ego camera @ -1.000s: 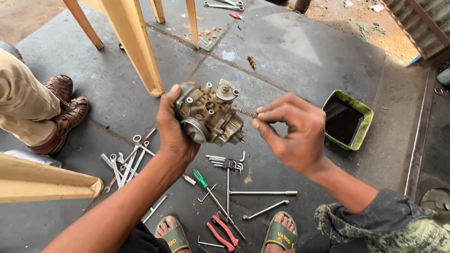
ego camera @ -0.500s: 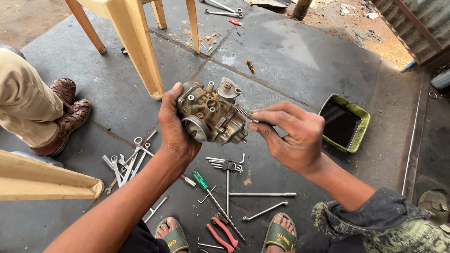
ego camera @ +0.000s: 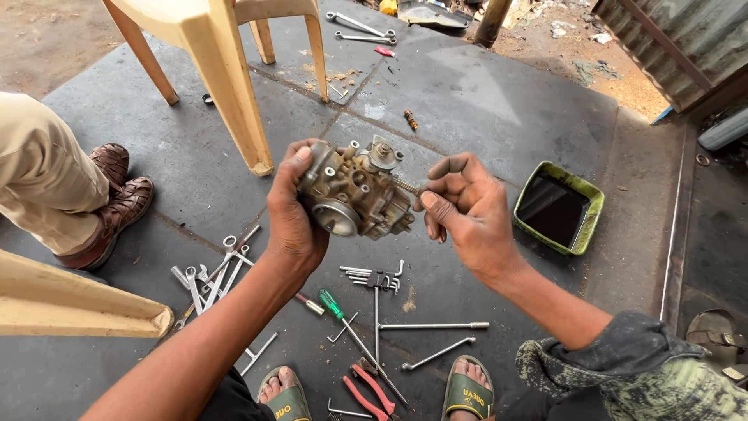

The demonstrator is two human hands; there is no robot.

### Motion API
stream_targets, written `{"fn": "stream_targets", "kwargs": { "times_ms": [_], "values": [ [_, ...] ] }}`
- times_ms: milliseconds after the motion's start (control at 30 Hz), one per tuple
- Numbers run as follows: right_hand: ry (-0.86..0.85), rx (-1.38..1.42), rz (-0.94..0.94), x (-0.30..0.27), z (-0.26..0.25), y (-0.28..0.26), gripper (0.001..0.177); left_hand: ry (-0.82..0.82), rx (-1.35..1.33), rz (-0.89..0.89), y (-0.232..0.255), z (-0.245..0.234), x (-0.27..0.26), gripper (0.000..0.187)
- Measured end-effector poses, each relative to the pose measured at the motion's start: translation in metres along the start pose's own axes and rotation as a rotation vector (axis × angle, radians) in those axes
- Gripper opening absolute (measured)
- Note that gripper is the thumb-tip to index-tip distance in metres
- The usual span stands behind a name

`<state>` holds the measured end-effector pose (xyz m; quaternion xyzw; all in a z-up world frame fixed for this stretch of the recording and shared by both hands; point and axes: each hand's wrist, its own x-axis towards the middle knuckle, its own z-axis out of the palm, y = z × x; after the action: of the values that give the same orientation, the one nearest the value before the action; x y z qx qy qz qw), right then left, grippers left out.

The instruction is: Disassembling and repairing a motorcycle carburetor using various tools on a workshop floor.

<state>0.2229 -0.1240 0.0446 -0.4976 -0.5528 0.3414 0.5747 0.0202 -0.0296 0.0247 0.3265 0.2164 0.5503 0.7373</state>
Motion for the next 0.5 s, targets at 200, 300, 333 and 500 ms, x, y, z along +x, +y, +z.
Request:
{"fn": "stream_targets", "kwargs": {
  "times_ms": [200,300,333,500],
  "values": [
    [-0.03,-0.347,-0.395,0.008,-0.023,0.022,0.006,-0.019,0.237,-0.28,0.0,0.001,0.002,0.043],
    [-0.11,-0.695,-0.723,0.012,-0.026,0.011,0.009,-0.053,0.457,-0.358,-0.002,0.003,0.004,0.061],
    [-0.149,-0.703,-0.769,0.012,-0.026,0.008,0.013,-0.091,0.458,-0.359,-0.005,0.001,0.005,0.063],
    [-0.196,-0.732,-0.775,0.013,-0.034,0.01,0.022,-0.101,0.502,-0.232,-0.02,-0.011,0.007,0.052]
  ]
}}
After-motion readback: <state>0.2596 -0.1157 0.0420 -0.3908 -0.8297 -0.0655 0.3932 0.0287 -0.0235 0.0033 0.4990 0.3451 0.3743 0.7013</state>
